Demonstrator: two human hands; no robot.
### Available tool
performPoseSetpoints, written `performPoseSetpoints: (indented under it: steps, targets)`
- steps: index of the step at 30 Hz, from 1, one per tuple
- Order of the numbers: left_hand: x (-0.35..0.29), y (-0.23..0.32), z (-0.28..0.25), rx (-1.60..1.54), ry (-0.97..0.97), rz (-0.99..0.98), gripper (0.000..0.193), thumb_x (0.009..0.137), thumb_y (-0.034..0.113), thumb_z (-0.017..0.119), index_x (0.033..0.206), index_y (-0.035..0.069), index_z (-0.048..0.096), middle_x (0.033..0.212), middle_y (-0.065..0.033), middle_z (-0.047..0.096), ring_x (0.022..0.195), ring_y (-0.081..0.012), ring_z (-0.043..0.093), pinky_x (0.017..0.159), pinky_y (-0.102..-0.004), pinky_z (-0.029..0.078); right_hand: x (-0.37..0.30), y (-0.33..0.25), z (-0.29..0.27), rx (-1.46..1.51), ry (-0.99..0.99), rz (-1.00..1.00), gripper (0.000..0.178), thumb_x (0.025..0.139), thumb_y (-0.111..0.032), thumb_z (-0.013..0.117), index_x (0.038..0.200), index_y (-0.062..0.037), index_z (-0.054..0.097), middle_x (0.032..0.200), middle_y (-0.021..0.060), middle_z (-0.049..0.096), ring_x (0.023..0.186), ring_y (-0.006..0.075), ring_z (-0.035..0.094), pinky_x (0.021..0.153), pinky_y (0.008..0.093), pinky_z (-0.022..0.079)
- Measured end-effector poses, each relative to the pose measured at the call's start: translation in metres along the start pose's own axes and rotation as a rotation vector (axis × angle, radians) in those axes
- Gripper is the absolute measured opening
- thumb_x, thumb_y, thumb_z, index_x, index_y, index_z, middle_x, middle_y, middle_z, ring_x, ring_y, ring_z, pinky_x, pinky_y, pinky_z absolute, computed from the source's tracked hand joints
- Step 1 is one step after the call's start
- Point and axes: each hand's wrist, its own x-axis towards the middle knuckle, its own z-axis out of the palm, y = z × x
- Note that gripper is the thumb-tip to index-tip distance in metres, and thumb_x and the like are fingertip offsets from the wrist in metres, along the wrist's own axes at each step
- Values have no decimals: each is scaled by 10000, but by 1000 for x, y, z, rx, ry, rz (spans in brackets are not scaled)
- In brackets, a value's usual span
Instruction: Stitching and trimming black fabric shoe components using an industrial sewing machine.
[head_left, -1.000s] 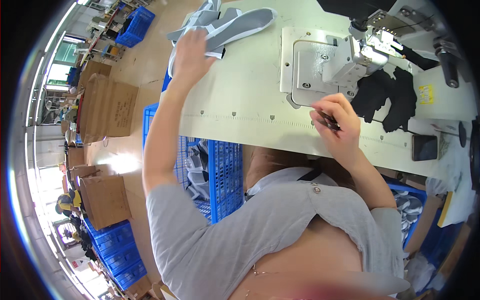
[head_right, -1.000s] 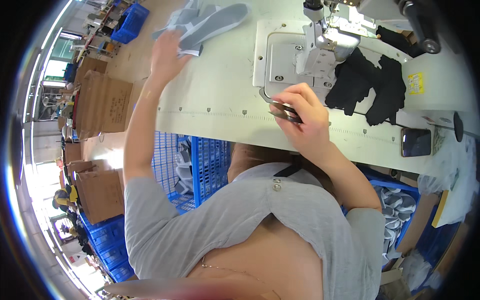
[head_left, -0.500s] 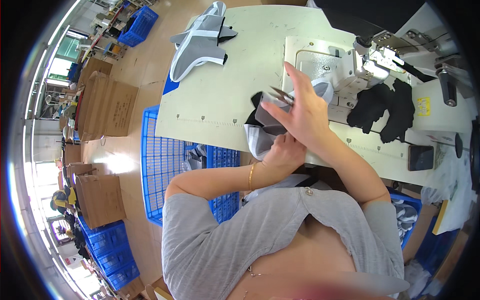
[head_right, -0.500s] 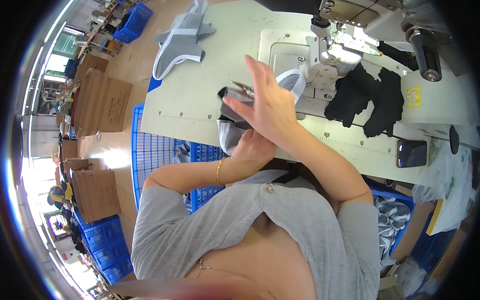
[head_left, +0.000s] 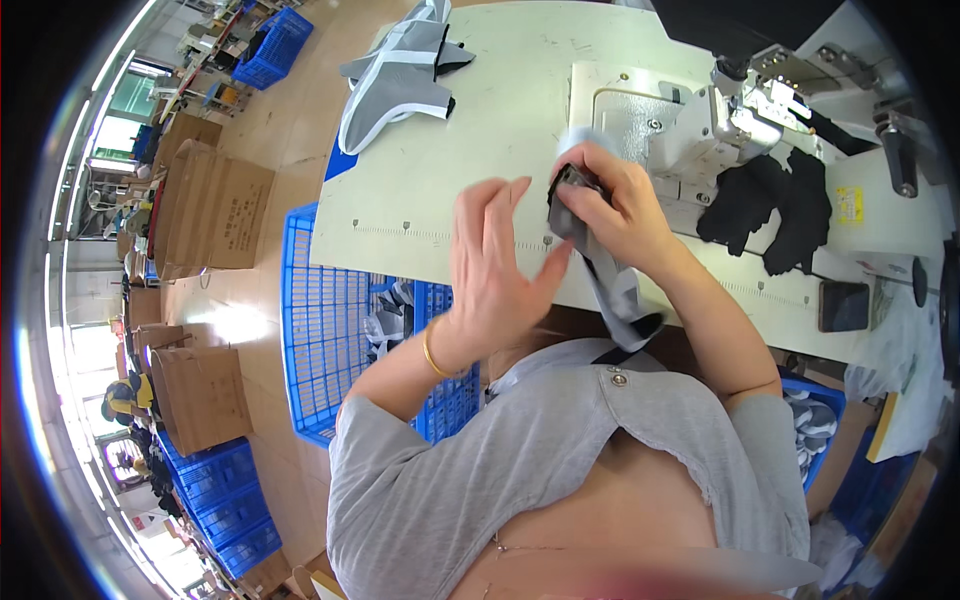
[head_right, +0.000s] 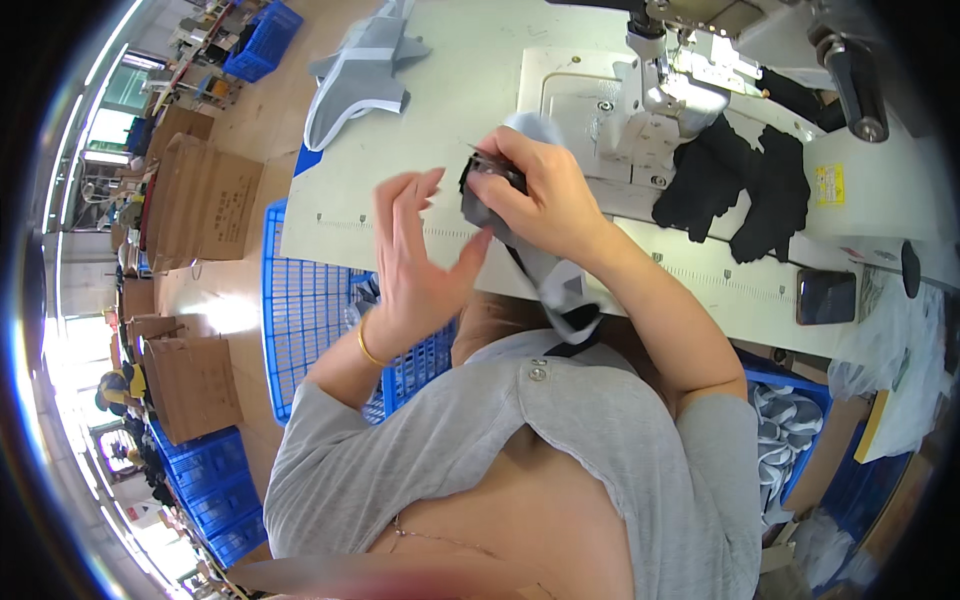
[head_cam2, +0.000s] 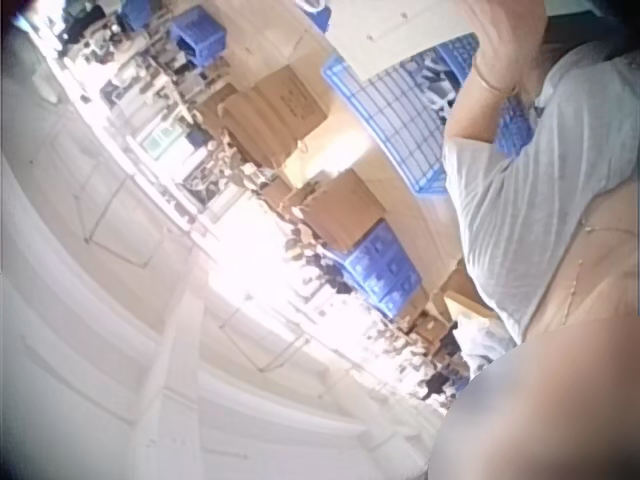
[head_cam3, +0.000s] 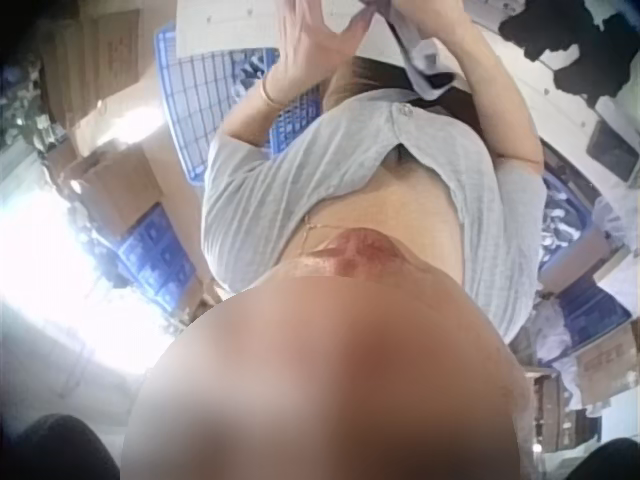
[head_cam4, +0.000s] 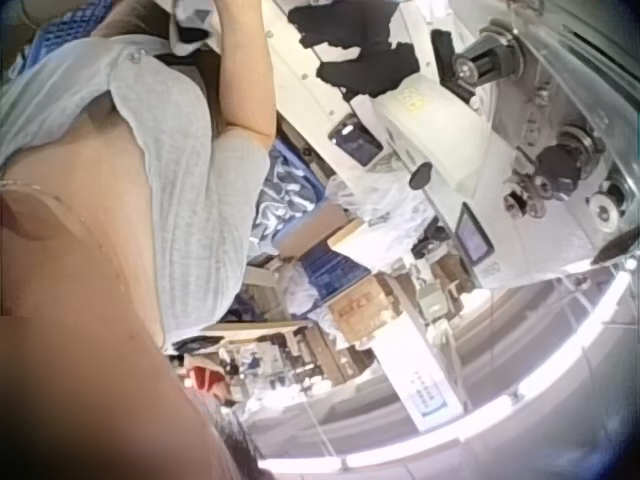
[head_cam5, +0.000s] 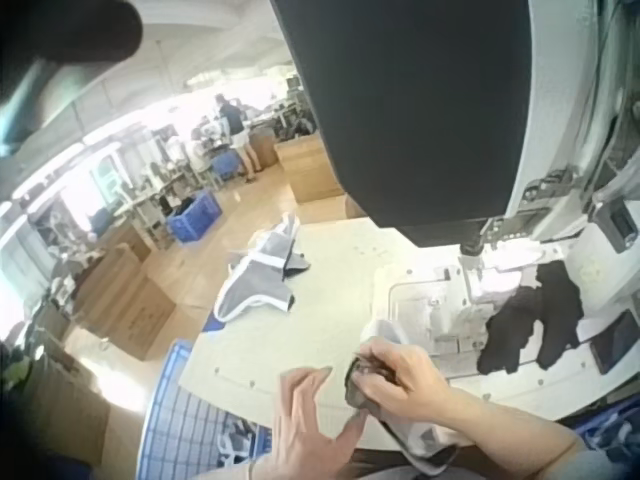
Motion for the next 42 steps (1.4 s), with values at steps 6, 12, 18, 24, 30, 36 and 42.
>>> performPoseSetpoints:
  steps: [6,12,18,24,30,36,42]
  targets:
    - [7,-8,11,-843,-441,-601,89,909,-2,607,836,-13,557,747,-39,584,662,-101,555,610,-269,468,-19,11,7,362,45,81,416,817,-134,757,1167,-29,558,1031,53,631,867,139,602,773,282,483]
    - [3,-5,34,-1017,-404,-676,154,991,102,587,898,-5,528,748,-35,585,658,-93,551,597,-238,481,-53,21,11,127,318,-40,426,800,-115,769,1188,-6,628,931,81,660,795,158,622,715,286,497]
    - [17,9,44,-517,-482,-553,175,930,68,635,997,11,484,788,-61,607,564,-93,524,511,-260,447,-61,31,6,290,412,-14,167,873,-37,687,1037,-20,716,829,69,663,735,130,594,660,253,470]
    - [33,-9,31,-911,-543,-553,107,866,-22,576,969,-17,605,831,-7,622,730,-81,556,652,-216,440,-72,17,-19,270,406,214,118,951,-106,630,991,-1,667,797,1,634,748,57,540,657,238,450]
    - [53,-19,28,-864,-1080,-715,204,868,-21,505,1026,-31,635,871,-23,647,754,-85,582,683,-229,464,-79,17,-27,-26,308,101,121,940,-112,647,978,2,631,719,47,610,669,74,533,608,253,450]
    - [47,31,33,-476,-851,-308,216,1034,186,510,1013,4,624,827,22,584,798,-41,508,714,-194,423,-92,13,-21,-175,417,-96,118,906,-68,670,987,-3,613,751,148,639,636,260,636,586,328,481]
    - [25,18,64,-992,-818,-757,230,1030,169,521,896,14,625,787,31,609,730,-23,527,661,-187,428,-134,29,-41,-287,324,-105,95,858,-64,698,925,-28,641,757,111,658,665,264,657,616,346,512]
